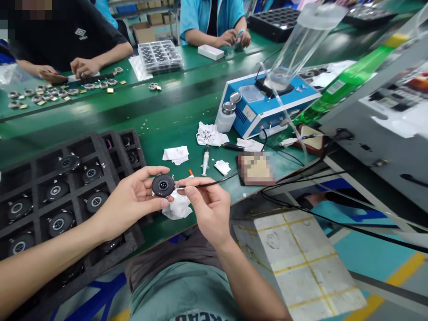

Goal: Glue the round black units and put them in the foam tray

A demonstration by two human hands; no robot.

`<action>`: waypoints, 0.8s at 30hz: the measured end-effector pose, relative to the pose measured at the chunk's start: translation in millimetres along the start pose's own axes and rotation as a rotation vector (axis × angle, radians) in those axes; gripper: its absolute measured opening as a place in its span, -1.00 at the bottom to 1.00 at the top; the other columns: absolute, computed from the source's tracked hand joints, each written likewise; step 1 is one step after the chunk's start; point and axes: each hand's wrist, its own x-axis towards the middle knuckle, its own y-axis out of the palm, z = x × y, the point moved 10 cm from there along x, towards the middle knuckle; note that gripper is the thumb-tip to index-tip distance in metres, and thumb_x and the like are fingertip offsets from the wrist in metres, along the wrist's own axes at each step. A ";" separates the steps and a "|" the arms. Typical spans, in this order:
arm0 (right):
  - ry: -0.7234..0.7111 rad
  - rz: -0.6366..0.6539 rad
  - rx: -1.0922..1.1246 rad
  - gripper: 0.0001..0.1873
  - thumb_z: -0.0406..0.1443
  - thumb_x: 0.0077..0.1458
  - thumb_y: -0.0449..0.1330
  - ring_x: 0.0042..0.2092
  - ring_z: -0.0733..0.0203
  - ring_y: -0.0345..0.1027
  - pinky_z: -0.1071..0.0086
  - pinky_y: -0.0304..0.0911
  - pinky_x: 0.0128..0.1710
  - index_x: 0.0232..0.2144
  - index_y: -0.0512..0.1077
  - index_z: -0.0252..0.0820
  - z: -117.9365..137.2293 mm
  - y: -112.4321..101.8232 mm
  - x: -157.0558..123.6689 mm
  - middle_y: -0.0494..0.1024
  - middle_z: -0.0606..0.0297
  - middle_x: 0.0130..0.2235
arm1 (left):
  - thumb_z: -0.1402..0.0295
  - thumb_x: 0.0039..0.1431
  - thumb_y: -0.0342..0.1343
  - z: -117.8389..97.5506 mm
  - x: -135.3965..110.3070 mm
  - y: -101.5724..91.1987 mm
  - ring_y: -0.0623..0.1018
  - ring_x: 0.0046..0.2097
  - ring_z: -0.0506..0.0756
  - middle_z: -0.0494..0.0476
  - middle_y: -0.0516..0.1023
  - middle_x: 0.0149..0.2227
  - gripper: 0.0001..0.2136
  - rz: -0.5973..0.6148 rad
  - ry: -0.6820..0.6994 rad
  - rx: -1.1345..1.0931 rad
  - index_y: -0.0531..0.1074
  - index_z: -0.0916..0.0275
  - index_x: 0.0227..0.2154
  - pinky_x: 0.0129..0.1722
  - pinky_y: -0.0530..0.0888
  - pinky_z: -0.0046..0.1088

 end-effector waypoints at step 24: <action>-0.047 0.027 0.012 -0.90 -0.37 0.25 0.27 -0.14 0.18 0.63 0.25 0.62 -0.13 -0.24 0.59 -0.07 2.1 1.6 1.6 0.69 0.29 -0.21 | 0.58 -0.01 0.35 -0.3 -0.6 1.3 0.64 -0.23 -0.01 0.03 0.67 -0.23 -0.47 0.014 0.008 -0.010 0.36 0.26 0.04 -0.18 0.54 -0.51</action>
